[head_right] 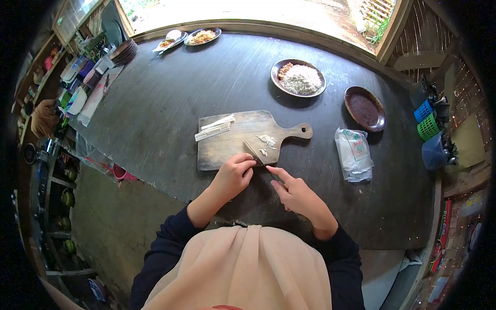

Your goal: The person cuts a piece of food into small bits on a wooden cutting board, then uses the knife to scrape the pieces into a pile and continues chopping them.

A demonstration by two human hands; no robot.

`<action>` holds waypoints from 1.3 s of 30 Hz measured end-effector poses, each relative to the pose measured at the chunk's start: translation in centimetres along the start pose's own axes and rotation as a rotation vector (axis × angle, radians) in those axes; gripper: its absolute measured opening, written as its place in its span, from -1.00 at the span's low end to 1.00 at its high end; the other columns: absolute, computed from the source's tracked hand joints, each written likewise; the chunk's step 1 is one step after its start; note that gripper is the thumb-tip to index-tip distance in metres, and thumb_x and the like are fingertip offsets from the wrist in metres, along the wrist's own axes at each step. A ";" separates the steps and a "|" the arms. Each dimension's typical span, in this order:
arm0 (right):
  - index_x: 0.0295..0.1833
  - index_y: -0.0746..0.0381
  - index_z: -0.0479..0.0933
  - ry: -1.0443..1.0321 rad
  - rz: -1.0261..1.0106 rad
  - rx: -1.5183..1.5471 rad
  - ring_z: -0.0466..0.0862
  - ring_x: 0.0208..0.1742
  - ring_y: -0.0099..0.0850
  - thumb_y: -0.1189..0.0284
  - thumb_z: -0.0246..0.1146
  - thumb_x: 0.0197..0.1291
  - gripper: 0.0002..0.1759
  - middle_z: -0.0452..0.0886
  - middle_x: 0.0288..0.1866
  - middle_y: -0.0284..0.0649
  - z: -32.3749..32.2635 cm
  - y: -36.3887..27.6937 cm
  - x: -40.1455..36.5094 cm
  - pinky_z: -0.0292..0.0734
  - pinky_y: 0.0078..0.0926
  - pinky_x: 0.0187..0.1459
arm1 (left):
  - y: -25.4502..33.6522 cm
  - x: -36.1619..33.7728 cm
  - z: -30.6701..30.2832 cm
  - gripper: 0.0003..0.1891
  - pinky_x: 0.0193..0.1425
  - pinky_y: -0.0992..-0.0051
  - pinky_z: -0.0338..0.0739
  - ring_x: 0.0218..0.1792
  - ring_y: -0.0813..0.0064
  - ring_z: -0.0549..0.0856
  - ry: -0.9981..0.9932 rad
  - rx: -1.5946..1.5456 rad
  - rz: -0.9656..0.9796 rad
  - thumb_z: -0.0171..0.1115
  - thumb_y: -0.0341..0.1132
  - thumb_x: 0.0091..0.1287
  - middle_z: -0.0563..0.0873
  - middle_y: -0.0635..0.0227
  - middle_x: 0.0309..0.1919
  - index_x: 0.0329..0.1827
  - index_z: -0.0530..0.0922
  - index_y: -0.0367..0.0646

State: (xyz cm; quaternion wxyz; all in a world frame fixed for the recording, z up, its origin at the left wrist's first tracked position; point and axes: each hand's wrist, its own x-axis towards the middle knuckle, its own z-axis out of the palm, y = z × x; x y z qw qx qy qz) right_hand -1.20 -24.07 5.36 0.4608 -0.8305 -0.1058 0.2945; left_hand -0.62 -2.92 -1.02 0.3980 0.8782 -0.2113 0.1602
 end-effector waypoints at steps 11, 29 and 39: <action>0.41 0.08 0.38 0.024 -0.039 -0.031 0.48 -0.69 -0.53 0.36 0.10 0.45 -0.55 0.47 -0.68 -0.22 0.4 0.0 0.0 0.47 -0.49 -0.51 | 1.4 -0.4 -0.4 -0.81 0.12 0.29 0.56 -0.01 0.12 0.64 -0.029 0.119 -0.015 0.28 -0.48 0.17 0.66 0.10 -0.08 -0.17 0.67 -0.37; 0.35 0.10 0.46 0.114 -0.200 -0.115 0.40 -0.71 -0.56 0.41 0.14 0.40 -0.58 0.46 -0.67 -0.22 0.8 1.0 0.5 0.39 -0.50 -0.55 | 1.2 -0.6 -0.2 -0.82 0.12 0.29 0.56 -0.01 0.11 0.65 0.012 0.140 0.020 0.28 -0.46 0.18 0.67 0.10 -0.07 -0.21 0.67 -0.37; 0.36 0.09 0.45 0.134 -0.220 -0.141 0.45 -0.69 -0.55 0.41 0.14 0.40 -0.57 0.52 -0.63 -0.16 1.2 1.4 0.6 0.43 -0.50 -0.53 | 1.0 -0.4 -0.2 -0.84 0.12 0.27 0.56 -0.04 0.09 0.67 0.023 0.092 0.005 0.29 -0.46 0.18 0.68 0.08 -0.09 -0.23 0.68 -0.37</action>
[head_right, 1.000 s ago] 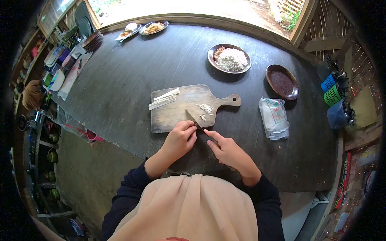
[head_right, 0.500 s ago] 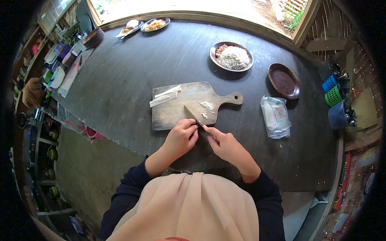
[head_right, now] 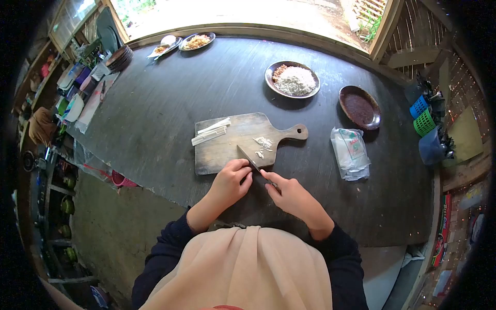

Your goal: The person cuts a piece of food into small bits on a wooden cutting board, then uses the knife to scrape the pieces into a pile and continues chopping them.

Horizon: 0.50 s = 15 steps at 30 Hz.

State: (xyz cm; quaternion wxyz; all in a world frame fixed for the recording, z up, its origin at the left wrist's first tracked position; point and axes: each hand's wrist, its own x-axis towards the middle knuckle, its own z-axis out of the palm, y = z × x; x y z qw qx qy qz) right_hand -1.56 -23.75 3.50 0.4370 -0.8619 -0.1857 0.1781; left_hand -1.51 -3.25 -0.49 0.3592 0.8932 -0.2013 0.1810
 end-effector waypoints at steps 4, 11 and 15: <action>0.29 0.16 0.50 -0.002 0.091 0.053 0.52 -0.63 -0.28 0.42 0.19 0.35 -0.60 0.54 -0.52 0.11 -0.3 -1.1 0.2 0.49 -0.38 -0.40 | 0.0 -0.1 0.0 -0.84 0.12 0.27 0.56 -0.03 0.09 0.67 -0.018 -0.006 -0.004 0.29 -0.45 0.19 0.68 0.08 -0.08 -0.22 0.68 -0.36; 0.35 0.10 0.45 0.004 0.018 0.015 0.43 -0.67 -0.55 0.42 0.14 0.39 -0.57 0.52 -0.63 -0.18 -0.3 -0.7 -0.3 0.42 -0.49 -0.50 | -0.2 -0.2 0.1 -0.82 0.12 0.29 0.56 -0.01 0.11 0.66 -0.025 0.018 0.013 0.29 -0.47 0.20 0.67 0.09 -0.08 -0.18 0.68 -0.36; 0.34 0.12 0.45 0.027 -0.018 0.036 0.43 -0.66 -0.53 0.43 0.13 0.38 -0.58 0.49 -0.63 -0.15 0.1 0.3 0.0 0.42 -0.47 -0.49 | -0.1 -0.2 -0.1 -0.83 0.14 0.29 0.55 0.00 0.11 0.66 -0.054 0.027 0.021 0.28 -0.48 0.20 0.67 0.10 -0.06 -0.17 0.68 -0.35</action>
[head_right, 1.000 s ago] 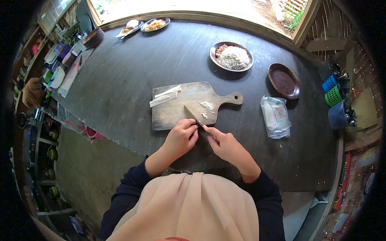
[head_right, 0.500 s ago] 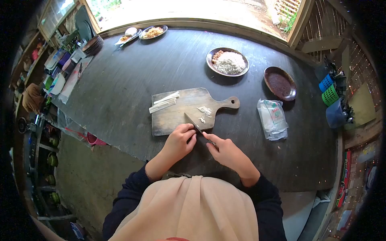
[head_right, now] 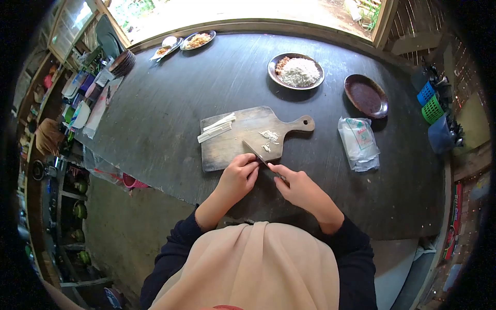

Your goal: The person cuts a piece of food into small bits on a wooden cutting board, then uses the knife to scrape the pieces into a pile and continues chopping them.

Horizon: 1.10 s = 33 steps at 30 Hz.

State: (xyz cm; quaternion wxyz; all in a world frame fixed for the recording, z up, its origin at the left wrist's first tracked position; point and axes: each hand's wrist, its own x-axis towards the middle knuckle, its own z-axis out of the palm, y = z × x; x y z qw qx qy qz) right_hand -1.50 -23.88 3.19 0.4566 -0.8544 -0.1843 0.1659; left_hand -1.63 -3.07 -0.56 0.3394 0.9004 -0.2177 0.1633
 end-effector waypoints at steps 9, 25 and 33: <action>0.34 0.13 0.45 -0.032 0.060 0.002 0.45 -0.67 -0.49 0.42 0.12 0.40 -0.59 0.49 -0.64 -0.13 -0.4 -1.2 -0.7 0.43 -0.47 -0.48 | -0.3 -0.2 0.2 -0.83 0.15 0.29 0.54 0.00 0.10 0.65 0.014 -0.013 -0.001 0.29 -0.49 0.20 0.66 0.09 -0.05 -0.17 0.68 -0.36; 0.33 0.14 0.44 -0.021 0.024 -0.002 0.50 -0.67 -0.49 0.41 0.11 0.42 -0.60 0.52 -0.63 -0.17 -0.1 -1.0 -1.0 0.49 -0.46 -0.47 | -0.3 -0.8 0.4 -0.79 0.20 0.24 0.50 0.06 0.04 0.61 -0.009 0.004 0.011 0.26 -0.48 0.23 0.62 0.06 0.02 -0.10 0.64 -0.39; 0.26 0.19 0.47 0.035 -0.035 -0.039 0.61 -0.53 0.07 0.44 0.17 0.36 -0.62 0.56 -0.50 0.19 0.2 -0.9 -0.4 0.51 -0.19 -0.40 | 0.1 -0.9 0.2 -0.75 0.25 0.26 0.46 0.12 0.06 0.55 -0.059 0.076 0.038 0.23 -0.45 0.25 0.58 0.05 0.08 -0.05 0.61 -0.42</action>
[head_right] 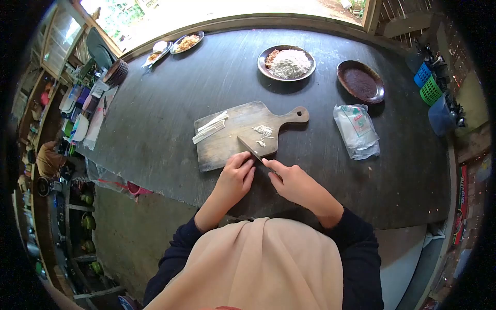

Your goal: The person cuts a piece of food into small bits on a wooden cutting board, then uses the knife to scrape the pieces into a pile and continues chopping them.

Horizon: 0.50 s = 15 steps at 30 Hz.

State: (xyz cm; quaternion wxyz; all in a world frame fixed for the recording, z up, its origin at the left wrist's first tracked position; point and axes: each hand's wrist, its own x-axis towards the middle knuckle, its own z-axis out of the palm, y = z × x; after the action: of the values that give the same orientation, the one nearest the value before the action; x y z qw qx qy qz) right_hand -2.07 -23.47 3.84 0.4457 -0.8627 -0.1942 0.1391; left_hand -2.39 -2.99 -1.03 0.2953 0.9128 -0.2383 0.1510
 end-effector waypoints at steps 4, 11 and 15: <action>0.34 0.15 0.42 -0.018 -0.009 -0.018 0.51 -0.67 -0.34 0.40 0.11 0.42 -0.60 0.53 -0.60 0.03 0.0 0.2 -0.6 0.48 -0.36 -0.45 | 0.3 -0.1 0.1 -0.73 0.27 0.25 0.45 0.13 0.07 0.55 0.008 0.021 0.000 0.23 -0.43 0.26 0.57 0.04 0.08 -0.03 0.61 -0.43; 0.26 0.20 0.46 -0.072 0.127 0.087 0.63 -0.52 0.07 0.43 0.16 0.37 -0.63 0.58 -0.50 0.19 -0.2 -0.3 0.0 0.53 -0.21 -0.39 | 0.2 -0.3 0.1 -0.75 0.26 0.22 0.45 0.14 0.03 0.55 0.014 0.023 -0.006 0.23 -0.45 0.26 0.57 0.04 0.09 -0.05 0.61 -0.41; 0.26 0.20 0.46 -0.006 0.025 0.030 0.64 -0.49 0.07 0.44 0.16 0.36 -0.63 0.59 -0.46 0.19 0.2 -0.1 0.1 0.54 -0.21 -0.38 | -0.4 -0.2 -0.1 -0.76 0.24 0.23 0.48 0.11 0.06 0.59 0.044 -0.064 -0.005 0.23 -0.46 0.26 0.61 0.06 0.06 -0.05 0.63 -0.39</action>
State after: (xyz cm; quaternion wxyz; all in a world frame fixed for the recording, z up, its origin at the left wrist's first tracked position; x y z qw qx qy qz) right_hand -2.08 -23.21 3.80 0.4562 -0.8580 -0.1824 0.1500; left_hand -2.42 -2.60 -1.22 0.3297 0.9001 -0.2341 0.1625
